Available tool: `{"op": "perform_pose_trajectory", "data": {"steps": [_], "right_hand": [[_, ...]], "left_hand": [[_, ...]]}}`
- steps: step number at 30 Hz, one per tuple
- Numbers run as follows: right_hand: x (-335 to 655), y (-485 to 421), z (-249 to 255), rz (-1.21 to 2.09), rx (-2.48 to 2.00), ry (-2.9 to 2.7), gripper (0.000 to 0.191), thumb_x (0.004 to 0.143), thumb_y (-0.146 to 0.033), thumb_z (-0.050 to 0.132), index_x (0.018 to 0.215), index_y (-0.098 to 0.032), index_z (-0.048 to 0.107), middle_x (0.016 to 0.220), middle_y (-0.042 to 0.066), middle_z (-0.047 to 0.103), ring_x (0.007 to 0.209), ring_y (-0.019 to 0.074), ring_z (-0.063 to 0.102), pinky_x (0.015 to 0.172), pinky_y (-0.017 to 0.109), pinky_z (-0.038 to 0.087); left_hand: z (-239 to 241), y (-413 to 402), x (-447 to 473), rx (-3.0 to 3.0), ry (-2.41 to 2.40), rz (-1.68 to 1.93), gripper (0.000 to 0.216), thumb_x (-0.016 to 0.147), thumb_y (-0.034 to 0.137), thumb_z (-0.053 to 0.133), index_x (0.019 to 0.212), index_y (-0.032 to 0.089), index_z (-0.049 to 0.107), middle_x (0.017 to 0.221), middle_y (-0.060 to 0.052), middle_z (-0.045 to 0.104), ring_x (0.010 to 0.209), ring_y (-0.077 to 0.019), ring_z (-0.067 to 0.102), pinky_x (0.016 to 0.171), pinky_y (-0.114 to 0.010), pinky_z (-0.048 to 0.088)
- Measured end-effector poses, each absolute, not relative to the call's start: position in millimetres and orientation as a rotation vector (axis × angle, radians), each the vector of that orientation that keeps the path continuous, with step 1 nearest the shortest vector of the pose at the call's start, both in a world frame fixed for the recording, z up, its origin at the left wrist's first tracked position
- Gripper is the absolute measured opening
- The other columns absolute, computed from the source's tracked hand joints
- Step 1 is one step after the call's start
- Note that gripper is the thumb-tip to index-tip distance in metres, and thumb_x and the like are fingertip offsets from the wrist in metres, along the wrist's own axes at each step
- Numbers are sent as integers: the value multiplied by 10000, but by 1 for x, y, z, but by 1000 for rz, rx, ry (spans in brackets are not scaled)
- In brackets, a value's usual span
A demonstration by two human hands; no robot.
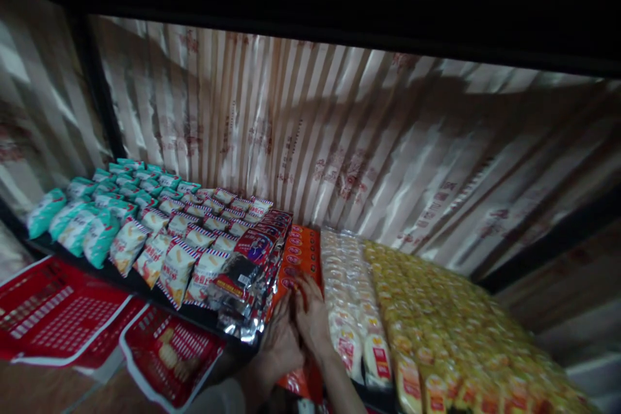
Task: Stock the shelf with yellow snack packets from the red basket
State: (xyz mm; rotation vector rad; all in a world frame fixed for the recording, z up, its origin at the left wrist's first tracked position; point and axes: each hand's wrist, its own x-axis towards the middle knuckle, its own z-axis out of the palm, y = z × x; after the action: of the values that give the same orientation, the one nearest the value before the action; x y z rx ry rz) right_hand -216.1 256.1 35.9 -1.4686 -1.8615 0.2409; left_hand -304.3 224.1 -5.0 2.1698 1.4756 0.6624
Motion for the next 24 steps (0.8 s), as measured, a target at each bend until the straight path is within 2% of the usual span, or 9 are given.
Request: {"op": "perform_pose_trajectory", "data": {"steps": [4,7,13,16,19,21,24], "right_hand": [[-218,220,28,180,-1480,-1761,349,840,-257,388,1045,-159,652,1190,118,597,1127,224,541,977,429,434],[-215,189,24,154,-1470,-1680,341,854,-305,396,1020,-167,661,1152,115,623,1085,213,574,935,399,475],[-192,113,6,63,-1529,-1575,371,849,-437,434,971,-187,679,1110,119,646,1027,232,612,862,369,525],[-184,80,-9,63,-1569,-1585,361,840,-453,454,978,-211,683,1118,108,642,1026,240,612,863,364,527],[-187,58,-22,42,-1590,-1614,354,828,-464,463,950,-229,698,1062,94,669,979,244,633,819,347,550],[-196,49,-25,34,-1594,-1632,346,820,-454,474,944,-225,701,1040,95,677,958,244,642,801,335,557],[-219,37,-20,53,-1597,-1632,340,816,-440,473,929,-217,703,1047,102,673,970,243,638,811,339,550]], "left_hand": [[3,225,-306,2109,1504,537,593,878,330,299,1422,111,211,1488,-103,184,1364,-251,171,1124,-420,168],[3,226,-307,2082,1524,455,536,889,261,245,1408,126,265,1495,-96,171,1368,-251,152,1112,-418,197],[15,224,-307,2287,1455,512,570,857,366,370,1333,55,403,1387,-181,390,1323,-307,268,1113,-471,136],[30,215,-314,2309,1370,502,588,830,315,411,1335,15,382,1386,-216,373,1328,-323,251,1090,-479,198],[44,193,-328,2335,1270,584,572,805,261,420,1315,5,404,1398,-217,353,1338,-325,221,1088,-489,193],[52,170,-339,2327,1203,649,540,794,241,418,1290,30,441,1383,-192,390,1310,-305,292,1089,-458,219],[59,128,-361,2262,1113,614,421,786,220,406,1158,103,565,1268,-142,525,1174,-267,470,1007,-388,370]]}}
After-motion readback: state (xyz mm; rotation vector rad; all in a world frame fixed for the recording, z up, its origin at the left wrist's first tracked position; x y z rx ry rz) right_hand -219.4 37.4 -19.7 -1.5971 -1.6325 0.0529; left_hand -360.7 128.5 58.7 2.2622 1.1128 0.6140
